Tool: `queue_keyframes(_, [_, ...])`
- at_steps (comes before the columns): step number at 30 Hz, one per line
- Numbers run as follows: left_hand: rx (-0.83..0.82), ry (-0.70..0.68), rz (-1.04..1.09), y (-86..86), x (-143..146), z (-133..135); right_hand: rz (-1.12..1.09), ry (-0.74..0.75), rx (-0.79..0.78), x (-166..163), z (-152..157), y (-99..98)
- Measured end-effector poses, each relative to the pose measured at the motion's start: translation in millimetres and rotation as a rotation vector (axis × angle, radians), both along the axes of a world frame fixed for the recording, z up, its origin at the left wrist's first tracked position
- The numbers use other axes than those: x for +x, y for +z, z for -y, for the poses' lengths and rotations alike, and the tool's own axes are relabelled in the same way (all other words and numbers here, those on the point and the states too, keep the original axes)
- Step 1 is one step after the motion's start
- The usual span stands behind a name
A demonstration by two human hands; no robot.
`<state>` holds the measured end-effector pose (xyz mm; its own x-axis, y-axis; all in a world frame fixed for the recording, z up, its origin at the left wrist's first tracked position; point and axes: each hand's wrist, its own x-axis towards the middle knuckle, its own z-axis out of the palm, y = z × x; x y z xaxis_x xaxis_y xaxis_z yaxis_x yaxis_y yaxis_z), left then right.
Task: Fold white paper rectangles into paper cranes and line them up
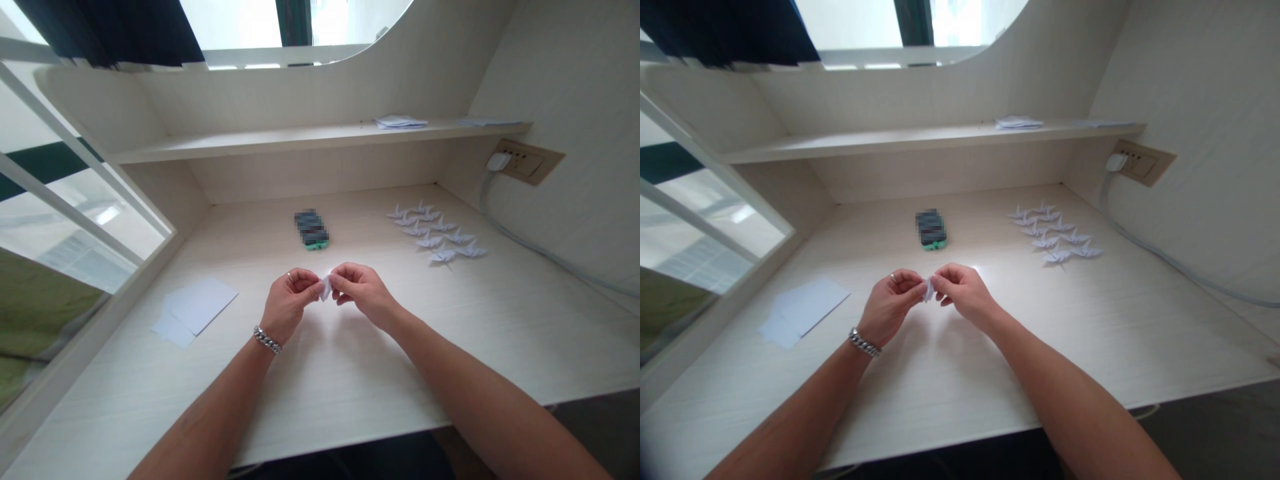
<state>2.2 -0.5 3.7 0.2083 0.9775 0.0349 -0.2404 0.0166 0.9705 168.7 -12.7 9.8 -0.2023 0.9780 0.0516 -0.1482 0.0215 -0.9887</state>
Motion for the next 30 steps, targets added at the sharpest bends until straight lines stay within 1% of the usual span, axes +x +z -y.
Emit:
queue_keyframes(2, [0.007,-0.001,-0.008,0.7,-0.2,0.0,-0.013,0.023,-0.043,0.0,0.1,0.2])
queue_keyframes(4, [0.011,0.007,-0.04,0.8,0.0,-0.3,-0.013,0.027,-0.052,-1.0,0.6,0.1])
queue_keyframes(8, [0.068,0.08,-0.247,3.3,1.0,0.5,0.023,-0.002,-0.006,-3.8,1.4,-1.6])
queue_keyframes(10, [0.078,0.076,-0.318,6.3,2.1,2.4,0.05,-0.017,0.026,-4.8,1.6,-2.7])
queue_keyframes(15, [0.0,-0.024,-0.232,10.7,4.1,7.2,0.08,-0.012,0.071,-5.4,1.1,-5.6])
queue_keyframes(21, [-0.048,-0.073,-0.107,5.0,1.5,3.5,0.05,-0.001,0.054,-4.5,-0.4,-6.8])
queue_keyframes(23, [-0.058,-0.07,-0.083,4.2,1.4,3.0,0.053,-0.007,0.07,-4.3,0.3,-6.5])
queue_keyframes(26, [-0.034,-0.043,-0.161,5.5,2.4,3.7,0.149,-0.016,0.15,-4.4,2.6,-6.3])
queue_keyframes(28, [-0.016,-0.005,-0.223,6.8,3.1,3.9,0.22,-0.037,0.198,-4.7,3.6,-6.6])
queue_keyframes(30, [-0.005,0.052,-0.229,7.5,2.9,3.2,0.222,-0.075,0.2,-5.2,2.8,-7.3])
